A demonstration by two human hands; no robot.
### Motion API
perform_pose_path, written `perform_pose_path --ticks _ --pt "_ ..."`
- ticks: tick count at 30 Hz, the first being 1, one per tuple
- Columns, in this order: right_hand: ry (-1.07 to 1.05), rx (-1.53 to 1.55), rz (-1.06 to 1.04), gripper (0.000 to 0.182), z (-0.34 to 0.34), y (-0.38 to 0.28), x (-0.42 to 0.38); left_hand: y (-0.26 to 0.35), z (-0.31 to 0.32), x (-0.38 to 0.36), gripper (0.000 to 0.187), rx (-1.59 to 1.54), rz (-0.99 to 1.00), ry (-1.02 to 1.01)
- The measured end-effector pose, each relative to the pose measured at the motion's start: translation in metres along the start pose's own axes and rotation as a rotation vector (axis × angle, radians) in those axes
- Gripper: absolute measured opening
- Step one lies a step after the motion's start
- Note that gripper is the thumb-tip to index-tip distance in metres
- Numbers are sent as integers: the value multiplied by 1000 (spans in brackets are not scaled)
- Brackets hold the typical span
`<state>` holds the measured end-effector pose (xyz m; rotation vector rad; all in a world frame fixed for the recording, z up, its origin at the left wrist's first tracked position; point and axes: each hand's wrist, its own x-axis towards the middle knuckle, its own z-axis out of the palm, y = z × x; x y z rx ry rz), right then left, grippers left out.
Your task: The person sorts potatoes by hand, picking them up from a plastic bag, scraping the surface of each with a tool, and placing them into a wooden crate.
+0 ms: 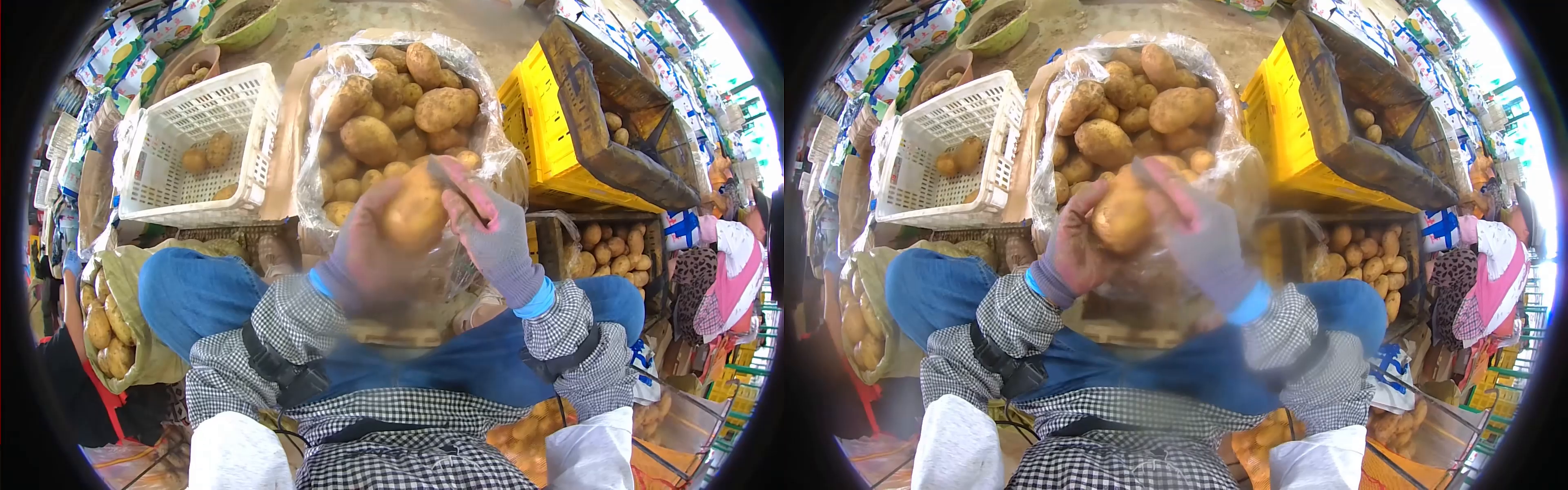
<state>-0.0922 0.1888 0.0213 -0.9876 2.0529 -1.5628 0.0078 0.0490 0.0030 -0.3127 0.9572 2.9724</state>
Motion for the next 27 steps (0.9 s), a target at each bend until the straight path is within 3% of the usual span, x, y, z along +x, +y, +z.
perform_pose_path --ticks 1,2,5,7,9,11,14,15,17,19,23,27 --pt "-49 -125 -112 39 -1 -4 -3 0 0 0 41 4 -28 -45" --pt "-98 -251 -226 39 -2 -7 -5 4 -5 3 41 -226 -134 -121" --pt "-288 -350 -295 42 3 -2 -17 -2 -30 12 44 -635 -257 -323" --pt "-17 77 -92 39 0 8 -10 2 -26 13 46 -588 -204 -189" --pt "125 296 134 38 -13 9 -3 7 -18 8 47 -307 -63 196" --pt "147 317 379 42 -28 0 3 13 -22 11 48 -431 -100 79" --pt "105 457 456 46 -16 5 -2 15 -18 10 52 -419 -89 28" --pt "23 535 437 46 -15 18 -4 14 -16 9 54 -383 -74 28" --pt "-110 656 412 46 -18 36 -1 15 -18 5 62 178 102 -7" --pt "-186 714 446 46 -22 18 4 17 -8 2 71 406 216 -70" --pt "-214 968 330 53 -30 11 7 23 2 4 83 294 267 -133" --pt "-209 971 116 58 -36 1 6 20 3 6 88 386 258 -54"
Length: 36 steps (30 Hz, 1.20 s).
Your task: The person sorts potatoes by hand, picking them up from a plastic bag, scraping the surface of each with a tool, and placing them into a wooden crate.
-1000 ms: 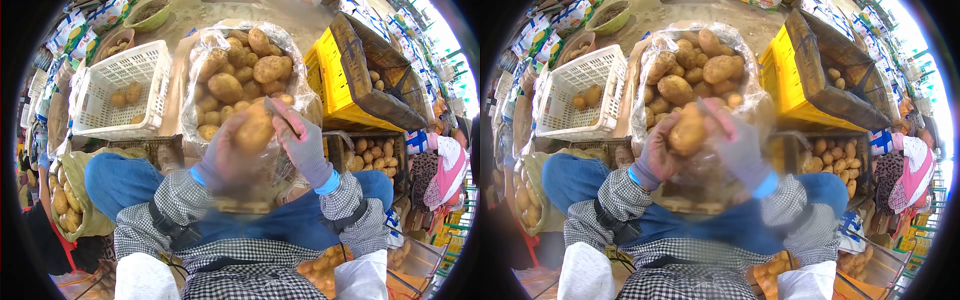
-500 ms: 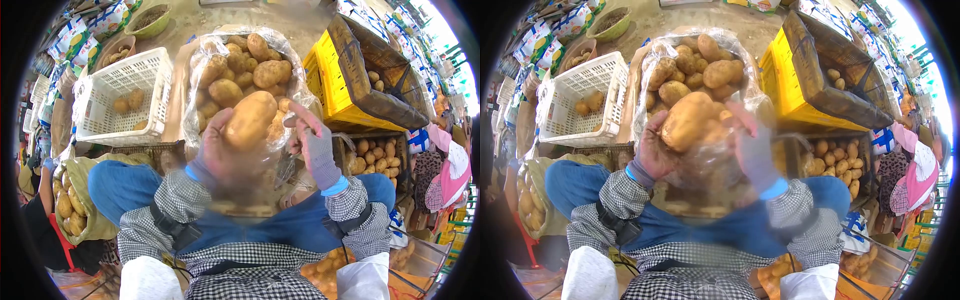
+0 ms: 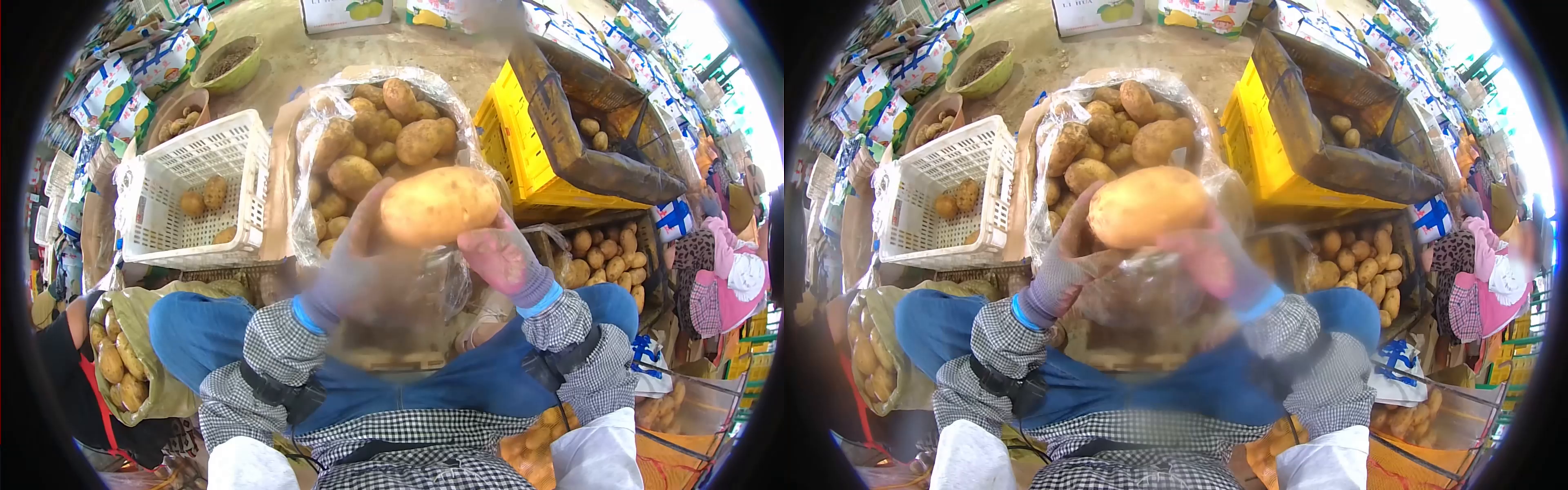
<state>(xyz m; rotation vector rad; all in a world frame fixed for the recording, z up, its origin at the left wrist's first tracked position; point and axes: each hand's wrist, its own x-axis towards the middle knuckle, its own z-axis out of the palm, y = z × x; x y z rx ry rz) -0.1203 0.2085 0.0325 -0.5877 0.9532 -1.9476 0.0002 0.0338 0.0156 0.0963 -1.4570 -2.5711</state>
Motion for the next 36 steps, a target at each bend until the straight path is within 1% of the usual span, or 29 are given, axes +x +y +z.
perform_pose_path --ticks 2,3,4,6,8,9,12,14,15,17,19,20,21,23,25,26,28,29,31,32,33,35,36 --pt "-82 131 -71 58 -4 2 -7 5 -1 1 90 -101 43 -60" --pt "-25 42 -8 60 -2 -1 -7 7 -1 1 91 -154 65 -87" --pt "28 -47 57 62 4 -5 -7 10 -1 0 89 -119 60 -79" --pt "97 -80 195 64 3 -7 -4 19 -3 -3 85 -40 49 -59" --pt "140 23 343 61 -11 -5 -2 24 -5 -5 81 -72 -37 -7" --pt "176 81 342 59 -12 -3 -2 25 -6 -5 79 -90 -82 15" --pt "261 238 341 56 -12 2 -4 23 -8 -5 67 -62 2 -23" --pt "285 330 346 56 -17 5 -5 18 3 -5 60 164 152 -36" --pt "237 391 348 56 -19 8 -6 16 6 -5 56 277 224 -42" --pt "141 513 350 56 -24 13 -7 19 0 -6 56 297 199 -71" --pt "38 532 332 58 -32 18 -9 22 -6 -5 56 318 176 -98" --pt "-16 542 322 59 -33 20 -8 22 -8 -4 57 432 215 -94" --pt "-17 448 286 61 -25 15 -6 22 -11 -3 58 547 254 -88" --pt "-20 260 208 67 -3 -1 -2 23 -8 -3 57 498 213 -63" --pt "-18 92 143 74 -7 -6 -3 24 6 -4 57 164 47 -33" --pt "-15 8 111 79 -9 -8 -3 21 5 -4 57 123 78 -53" --pt "-31 -59 102 84 -12 -9 -3 16 3 -3 57 43 136 -92" --pt "-36 -91 96 86 -13 -9 -3 16 2 -5 57 35 109 -85" --pt "-4 -137 89 85 -8 -11 -3 23 2 -7 58 21 56 -75" --pt "12 -161 83 84 -4 -12 -2 21 -7 -5 56 218 64 -64" --pt "4 -276 42 83 0 -14 -3 15 -20 -1 55 414 71 -54" --pt "-14 -512 -35 81 6 -17 -4 4 -24 3 55 590 79 -44" --pt "12 -562 -83 81 5 -14 -4 2 -18 1 56 574 79 -39"
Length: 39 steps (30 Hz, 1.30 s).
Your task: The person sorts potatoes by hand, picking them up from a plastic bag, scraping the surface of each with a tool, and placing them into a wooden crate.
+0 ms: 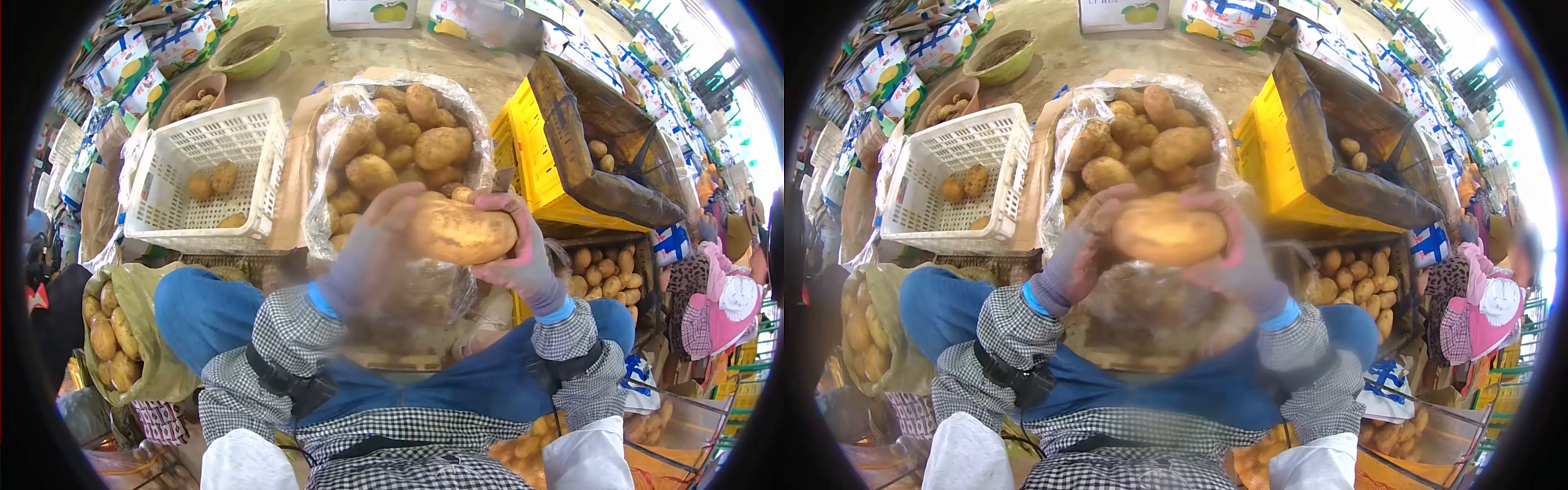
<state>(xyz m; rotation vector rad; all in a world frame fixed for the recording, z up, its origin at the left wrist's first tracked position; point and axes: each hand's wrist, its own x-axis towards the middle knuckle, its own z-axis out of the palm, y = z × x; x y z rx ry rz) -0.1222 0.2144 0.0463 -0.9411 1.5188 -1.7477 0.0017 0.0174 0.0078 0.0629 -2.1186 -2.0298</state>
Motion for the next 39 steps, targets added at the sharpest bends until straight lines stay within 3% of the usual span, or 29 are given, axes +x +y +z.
perform_pose_path --ticks 2,4,5,8,10,12,14,17,18,20,26,31,34,36,38,39 --pt "76 -95 -78 81 -1 13 -2 6 6 1 54 -272 -128 -19" --pt "60 -308 -161 81 -9 16 -1 33 9 3 48 -785 -382 -61" --pt "50 -416 -202 80 -12 16 0 26 4 4 49 -927 -372 -115" --pt "-24 -321 -200 82 -12 6 2 3 -8 -1 52 -1205 -326 -244" --pt "-35 -347 -143 78 -3 -2 -2 2 -7 -4 54 -1186 -283 -296" --pt "7 -491 -162 71 -7 -2 -1 -5 -5 -1 51 -778 -185 -223" --pt "116 -744 -254 61 -21 4 3 -5 -4 1 51 -629 -152 -152" --pt "298 -116 48 50 -27 5 1 3 -4 0 50 -773 -163 -67" --pt "270 -50 90 48 -25 -1 1 1 -4 -1 48 -813 -148 -54" --pt "182 -104 29 50 -10 1 -2 2 -3 0 47 -829 -142 -29" --pt "186 -80 187 64 -15 39 -4 6 3 -2 55 -661 -101 -37" --pt "169 -58 276 56 1 5 -8 4 7 0 55 -515 14 -62" --pt "246 9 381 54 9 4 -9 -5 7 0 54 -639 -201 34" --pt "292 -25 395 53 -5 5 -14 -20 -19 6 44 -128 24 27" --pt "311 -1 333 52 -23 -10 -21 -12 -33 17 30 -463 -230 303" --pt "379 -44 290 51 -37 -17 -28 -24 -56 24 28 -509 -237 459"
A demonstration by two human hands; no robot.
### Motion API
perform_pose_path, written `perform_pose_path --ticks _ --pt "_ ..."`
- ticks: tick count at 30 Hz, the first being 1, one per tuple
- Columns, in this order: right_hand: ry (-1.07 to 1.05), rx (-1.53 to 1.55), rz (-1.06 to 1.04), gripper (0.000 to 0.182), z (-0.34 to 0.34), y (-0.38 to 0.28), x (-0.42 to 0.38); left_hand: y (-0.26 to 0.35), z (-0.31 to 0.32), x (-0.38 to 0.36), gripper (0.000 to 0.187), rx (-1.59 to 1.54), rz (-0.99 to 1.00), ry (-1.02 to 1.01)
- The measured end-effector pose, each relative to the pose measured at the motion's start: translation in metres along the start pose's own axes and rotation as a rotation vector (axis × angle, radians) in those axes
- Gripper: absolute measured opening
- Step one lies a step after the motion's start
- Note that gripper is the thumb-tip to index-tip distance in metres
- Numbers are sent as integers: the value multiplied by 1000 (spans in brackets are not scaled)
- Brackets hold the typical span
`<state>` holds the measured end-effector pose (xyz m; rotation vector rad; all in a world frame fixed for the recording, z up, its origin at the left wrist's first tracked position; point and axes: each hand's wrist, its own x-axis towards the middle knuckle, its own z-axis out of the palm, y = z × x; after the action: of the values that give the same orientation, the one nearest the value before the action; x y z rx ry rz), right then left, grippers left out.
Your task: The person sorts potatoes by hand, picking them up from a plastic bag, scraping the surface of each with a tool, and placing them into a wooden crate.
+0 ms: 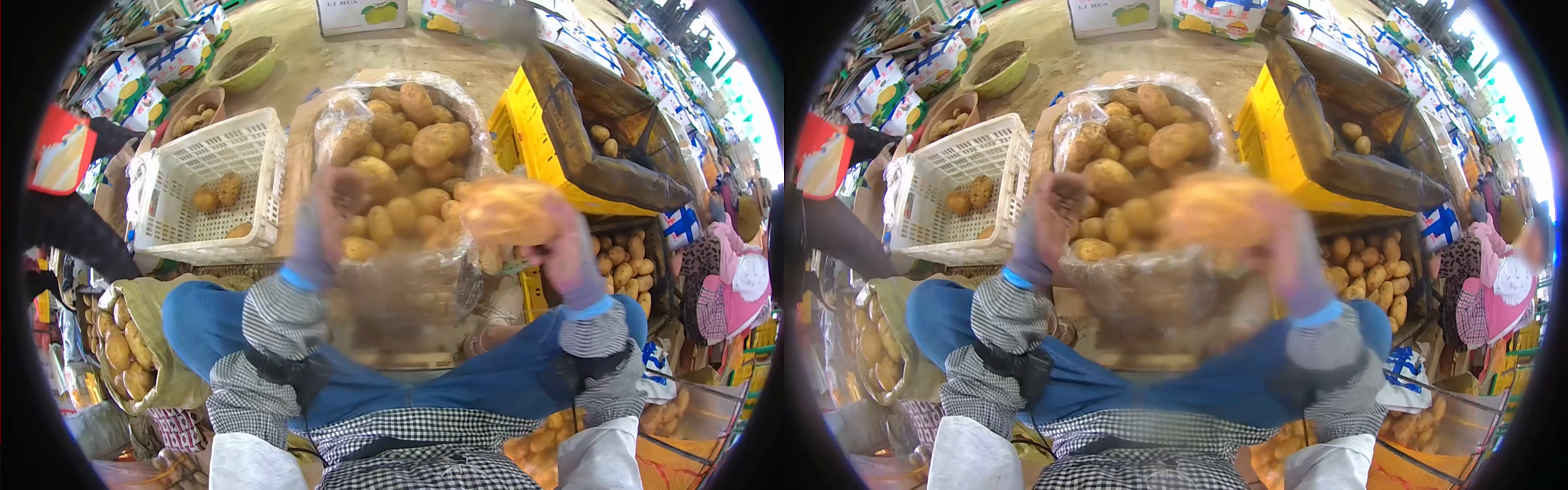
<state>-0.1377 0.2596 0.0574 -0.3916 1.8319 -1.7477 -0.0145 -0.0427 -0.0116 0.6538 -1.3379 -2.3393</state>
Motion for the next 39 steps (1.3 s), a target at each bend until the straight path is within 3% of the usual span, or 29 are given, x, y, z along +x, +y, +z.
perform_pose_path --ticks 2,3,4,5,6,7,10,12,13,15,16,17,18,21,24,28,30,34,39 --pt "90 -41 -88 50 -38 -22 -11 15 -30 12 30 -171 54 239" --pt "72 -36 -160 51 -55 -39 -19 23 -29 9 30 -135 124 274" --pt "276 5 -204 50 -87 -30 -27 27 -27 9 30 -99 192 307" --pt "202 -95 -263 49 -126 -32 -37 25 -29 15 30 -20 148 291" --pt "340 -61 -228 50 -152 -37 -49 17 -33 24 31 61 96 275" --pt "609 -20 -290 48 -156 -41 -58 6 -38 30 31 139 43 255" --pt "477 -114 -56 44 -235 -48 -93 -48 -61 55 35 819 12 8" --pt "746 -294 -146 37 -232 -32 -107 -61 -50 49 41 1266 212 -219" --pt "767 -350 -138 37 -242 -22 -118 -77 -70 60 46 1387 130 -385" --pt "809 -461 -118 37 -263 -1 -142 -77 -58 48 53 1457 -269 -562" --pt "937 -343 -78 40 -256 4 -144 -60 -19 29 55 1617 -231 -591" --pt "1031 -293 -51 43 -269 22 -149 -75 -37 46 61 1811 -203 -639" --pt "971 -271 -122 45 -271 30 -158 -74 -24 51 57 1916 -202 -711" --pt "1091 -157 35 46 -274 47 -178 -93 -35 67 49 2244 -204 -831" --pt "1140 -156 145 59 -281 74 -199 -99 -24 61 39 2362 -259 -736" --pt "1149 -526 179 68 -301 128 -231 -92 -8 61 38 2455 -411 -910" --pt "1128 -661 182 71 -301 147 -243 -93 -25 66 36 2439 -312 -926" --pt "1023 -697 311 60 -277 139 -250 -95 -46 66 29 2365 -108 -918" --pt "1102 -694 186 60 -275 168 -226 -99 -67 69 26 2299 -47 -875"
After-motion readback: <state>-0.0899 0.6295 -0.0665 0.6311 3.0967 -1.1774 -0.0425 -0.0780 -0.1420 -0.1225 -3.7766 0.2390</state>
